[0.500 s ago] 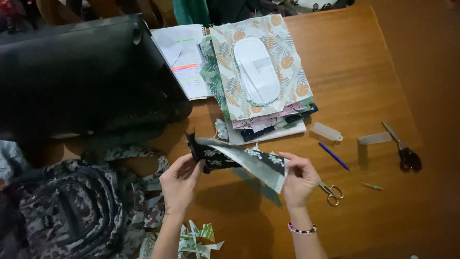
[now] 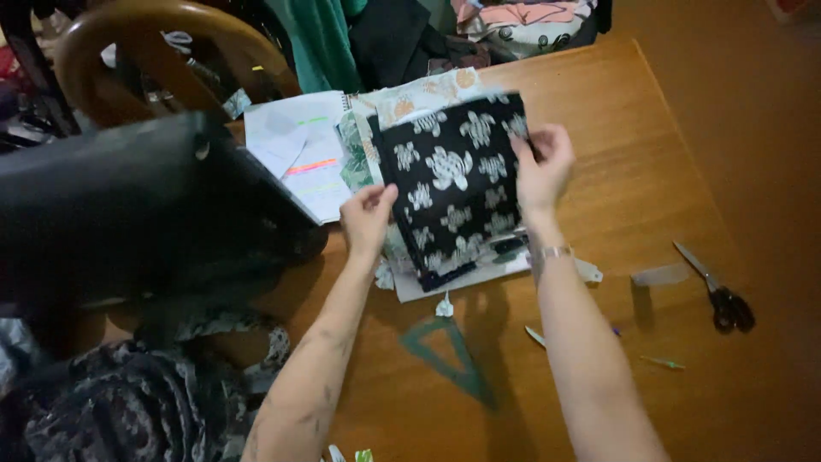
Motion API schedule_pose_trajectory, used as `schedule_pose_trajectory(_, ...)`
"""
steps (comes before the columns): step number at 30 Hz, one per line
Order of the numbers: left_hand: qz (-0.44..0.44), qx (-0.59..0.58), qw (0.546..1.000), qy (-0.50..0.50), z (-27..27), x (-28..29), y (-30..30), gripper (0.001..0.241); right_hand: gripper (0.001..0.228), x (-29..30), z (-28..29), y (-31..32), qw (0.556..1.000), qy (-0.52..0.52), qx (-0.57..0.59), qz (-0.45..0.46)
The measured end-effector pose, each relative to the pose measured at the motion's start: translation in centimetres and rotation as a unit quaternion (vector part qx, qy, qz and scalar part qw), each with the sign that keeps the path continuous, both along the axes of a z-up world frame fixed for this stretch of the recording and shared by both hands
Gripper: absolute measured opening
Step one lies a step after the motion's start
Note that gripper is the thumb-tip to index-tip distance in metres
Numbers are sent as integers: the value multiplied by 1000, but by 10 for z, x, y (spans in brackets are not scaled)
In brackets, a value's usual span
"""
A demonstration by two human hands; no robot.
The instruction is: The person folds a piece of light green patterned fabric on a wooden table. They then sort through a stack of various patterned fabrics, including star and turtle prints, and arrange them. The person also handles a white plastic template and a small fabric pouch, placing items into organized piles.
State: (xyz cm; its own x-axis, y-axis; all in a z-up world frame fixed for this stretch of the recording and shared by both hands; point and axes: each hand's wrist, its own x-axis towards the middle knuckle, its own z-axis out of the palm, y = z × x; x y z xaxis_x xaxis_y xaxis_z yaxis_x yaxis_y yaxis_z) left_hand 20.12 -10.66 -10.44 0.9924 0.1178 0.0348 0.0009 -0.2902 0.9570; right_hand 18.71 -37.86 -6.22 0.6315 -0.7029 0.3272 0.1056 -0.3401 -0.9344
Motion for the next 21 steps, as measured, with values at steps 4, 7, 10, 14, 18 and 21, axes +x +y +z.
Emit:
schedule_pose_trajectory(4,68,59,990,104,-38,71,-16,33,25,78,-22,-13,999,29,-27,25)
schedule_pose_trajectory(7,72,112,983,126,-40,87,-19,34,25,106,-63,-18,991,113,-67,13)
schedule_pose_trajectory(10,78,162,981,69,-24,77,-27,39,42,99,-68,0,964,204,-171,-11)
schedule_pose_trajectory(14,-7,323,914,-246,10,46,-55,42,51,72,-49,44,913,175,-367,-13)
schedule_pose_trajectory(18,-96,398,876,-255,-26,30,-77,51,46,69,-98,66,877,125,-461,61)
schedule_pose_trajectory(21,-73,439,851,-279,-60,38,-77,53,53,69,-108,67,862,155,-473,98)
